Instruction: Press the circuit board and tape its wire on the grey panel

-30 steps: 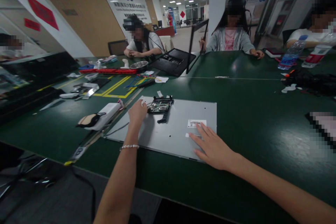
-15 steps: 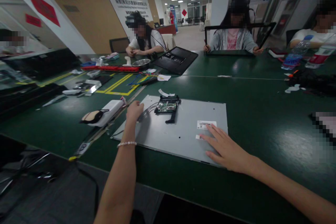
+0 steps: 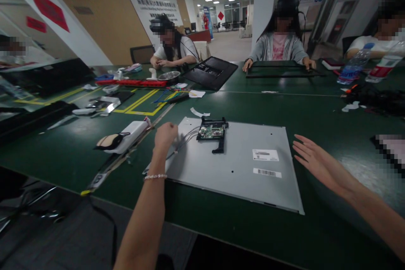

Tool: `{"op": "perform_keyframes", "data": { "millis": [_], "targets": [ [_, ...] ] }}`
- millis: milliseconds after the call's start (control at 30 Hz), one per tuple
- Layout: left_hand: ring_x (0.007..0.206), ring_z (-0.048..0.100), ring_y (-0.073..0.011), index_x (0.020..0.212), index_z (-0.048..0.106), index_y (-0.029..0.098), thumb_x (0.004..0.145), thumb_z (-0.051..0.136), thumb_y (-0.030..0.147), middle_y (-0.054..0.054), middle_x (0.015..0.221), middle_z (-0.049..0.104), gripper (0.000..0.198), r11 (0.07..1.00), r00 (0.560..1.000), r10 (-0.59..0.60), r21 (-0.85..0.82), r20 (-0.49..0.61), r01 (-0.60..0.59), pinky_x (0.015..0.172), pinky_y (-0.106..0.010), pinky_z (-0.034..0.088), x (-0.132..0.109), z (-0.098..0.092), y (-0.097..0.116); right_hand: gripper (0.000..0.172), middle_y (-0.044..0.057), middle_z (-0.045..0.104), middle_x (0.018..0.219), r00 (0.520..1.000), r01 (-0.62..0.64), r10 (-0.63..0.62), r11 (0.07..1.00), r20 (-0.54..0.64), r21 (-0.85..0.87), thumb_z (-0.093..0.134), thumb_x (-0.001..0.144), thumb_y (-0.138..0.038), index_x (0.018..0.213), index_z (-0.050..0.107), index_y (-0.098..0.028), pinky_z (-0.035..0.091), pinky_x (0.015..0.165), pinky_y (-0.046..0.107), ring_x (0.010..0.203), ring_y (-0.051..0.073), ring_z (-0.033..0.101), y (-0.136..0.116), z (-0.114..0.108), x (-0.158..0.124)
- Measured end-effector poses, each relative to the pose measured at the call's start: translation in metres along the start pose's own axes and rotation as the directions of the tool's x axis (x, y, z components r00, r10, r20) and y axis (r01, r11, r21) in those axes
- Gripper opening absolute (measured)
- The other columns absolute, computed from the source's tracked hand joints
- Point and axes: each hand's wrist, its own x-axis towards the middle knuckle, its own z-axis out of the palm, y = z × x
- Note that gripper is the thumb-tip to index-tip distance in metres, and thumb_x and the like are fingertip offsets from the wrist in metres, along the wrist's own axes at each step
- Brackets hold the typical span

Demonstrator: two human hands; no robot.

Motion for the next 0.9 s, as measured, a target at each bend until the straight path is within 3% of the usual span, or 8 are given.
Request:
{"op": "perform_keyframes", "data": {
  "millis": [100, 233, 367, 567, 700, 900],
  "targets": [
    [0.102, 0.065, -0.0338, 0.1, 0.072, 0.008, 0.088, 0.041, 0.029, -0.023, 0.104, 0.07, 0.039, 0.993, 0.999, -0.002, 0.119, 0.044, -0.003, 0.085, -0.037, 0.05, -0.01, -0.004, 0.014, 0.072, 0.01, 0.029, 0.159, 0.999, -0.042, 0.043, 0.998, 0.029, -0.038, 0.041, 0.09, -0.059, 0.152, 0.021, -0.028, 0.035, 0.112, 0.041, 0.143, 0.022, 0.03, -0.007, -0.006, -0.004],
    [0.102, 0.065, -0.0369, 0.104, 0.069, 0.002, 0.088, 0.04, 0.026, -0.027, 0.106, 0.068, 0.041, 0.976, 0.996, 0.045, 0.211, 0.076, -0.06, 0.086, -0.041, 0.051, -0.019, -0.003, 0.029, 0.074, 0.012, 0.025, 0.16, 0.999, -0.023, 0.029, 0.983, 0.028, -0.183, 0.03, 0.092, -0.061, 0.154, 0.013, -0.025, 0.037, 0.11, 0.043, 0.143, 0.024, 0.03, -0.012, -0.009, -0.004],
    [0.104, 0.064, -0.0371, 0.112, 0.066, 0.001, 0.09, 0.039, 0.026, -0.028, 0.112, 0.065, 0.042, 0.956, 0.991, 0.094, 0.267, 0.1, -0.118, 0.087, -0.042, 0.05, -0.029, -0.002, 0.043, 0.075, 0.012, 0.026, 0.16, 1.0, -0.015, 0.02, 0.968, 0.02, -0.25, 0.03, 0.091, -0.061, 0.155, 0.011, -0.025, 0.037, 0.11, 0.044, 0.142, 0.024, 0.032, -0.013, -0.018, -0.003],
    [0.106, 0.063, -0.0372, 0.116, 0.064, 0.004, 0.092, 0.038, 0.029, -0.026, 0.116, 0.064, 0.043, 0.934, 0.977, 0.147, 0.305, 0.157, -0.189, 0.086, -0.041, 0.05, -0.044, -0.004, 0.059, 0.072, 0.014, 0.03, 0.158, 0.998, -0.05, 0.039, 0.979, -0.058, -0.2, 0.038, 0.091, -0.056, 0.153, 0.017, -0.027, 0.036, 0.11, 0.044, 0.141, 0.025, 0.035, -0.014, -0.037, -0.009],
    [0.104, 0.064, -0.0345, 0.112, 0.066, 0.005, 0.093, 0.037, 0.033, -0.024, 0.114, 0.066, 0.044, 0.92, 0.948, 0.212, 0.278, 0.237, -0.275, 0.084, -0.038, 0.05, -0.052, -0.003, 0.066, 0.07, 0.012, 0.03, 0.158, 0.987, -0.084, 0.049, 0.968, -0.151, -0.238, 0.045, 0.089, -0.053, 0.152, 0.025, -0.03, 0.037, 0.11, 0.039, 0.141, 0.027, 0.035, -0.016, -0.047, -0.011],
    [0.1, 0.066, -0.0319, 0.11, 0.068, 0.009, 0.094, 0.036, 0.037, -0.021, 0.109, 0.069, 0.046, 0.865, 0.875, 0.353, 0.241, 0.33, -0.44, 0.083, -0.036, 0.049, -0.062, -0.006, 0.077, 0.067, 0.005, 0.022, 0.162, 0.975, -0.107, 0.001, 0.882, -0.224, -0.458, 0.044, 0.089, -0.052, 0.151, 0.027, -0.034, 0.027, 0.115, 0.038, 0.146, 0.027, 0.024, -0.011, -0.069, -0.012]
  ]
}}
